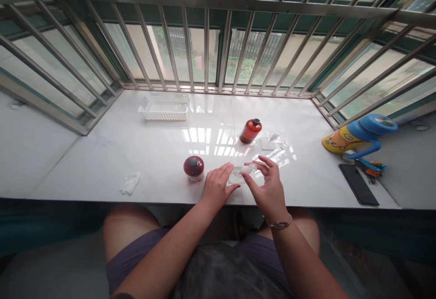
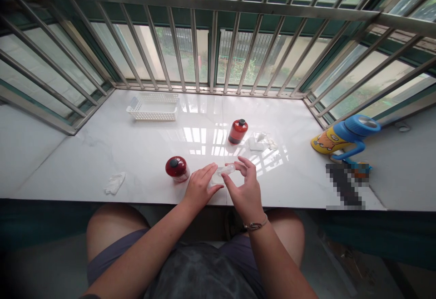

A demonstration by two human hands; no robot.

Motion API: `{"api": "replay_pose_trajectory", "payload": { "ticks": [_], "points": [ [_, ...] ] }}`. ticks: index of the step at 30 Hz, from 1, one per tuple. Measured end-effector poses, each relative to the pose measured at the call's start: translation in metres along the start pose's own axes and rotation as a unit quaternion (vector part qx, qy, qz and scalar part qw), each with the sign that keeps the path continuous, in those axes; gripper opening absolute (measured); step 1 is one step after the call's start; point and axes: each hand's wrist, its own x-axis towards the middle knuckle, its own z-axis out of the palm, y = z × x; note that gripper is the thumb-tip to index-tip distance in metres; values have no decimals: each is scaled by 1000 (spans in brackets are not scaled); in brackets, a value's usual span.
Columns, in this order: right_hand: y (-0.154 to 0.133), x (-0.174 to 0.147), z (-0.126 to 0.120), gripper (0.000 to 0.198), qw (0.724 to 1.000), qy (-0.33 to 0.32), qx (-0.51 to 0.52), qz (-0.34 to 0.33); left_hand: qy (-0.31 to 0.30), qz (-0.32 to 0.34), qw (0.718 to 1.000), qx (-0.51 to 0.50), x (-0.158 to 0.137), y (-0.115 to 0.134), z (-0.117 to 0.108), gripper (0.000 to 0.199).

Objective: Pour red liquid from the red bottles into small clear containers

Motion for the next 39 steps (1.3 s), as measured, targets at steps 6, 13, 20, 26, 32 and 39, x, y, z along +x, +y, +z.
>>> {"api": "replay_pose_trajectory", "payload": {
  "ticks": [6,13,20,26,32,39],
  "points": [
    [2,0,1,58,1000,17,-2,24,0,4,1000,8,0,-1,1,72],
    [17,4,-4,60,983,38,153,97,-1,6,1000,7,0,-1,1,73],
    [56,12,-39,65,974,134,140,120,4,9,1000,6,0,-2,0,71],
    [113,38,-95,71,966,230,-19,116,8,20,1000,14,1,-5,2,70],
    [151,89,-135,67,943,268,-138,139,12,30,999,28,2,-7,2,70],
    [180,125,-127,64,948,209,-180,162,7,29,999,44,3,-7,1,68]
  ]
}}
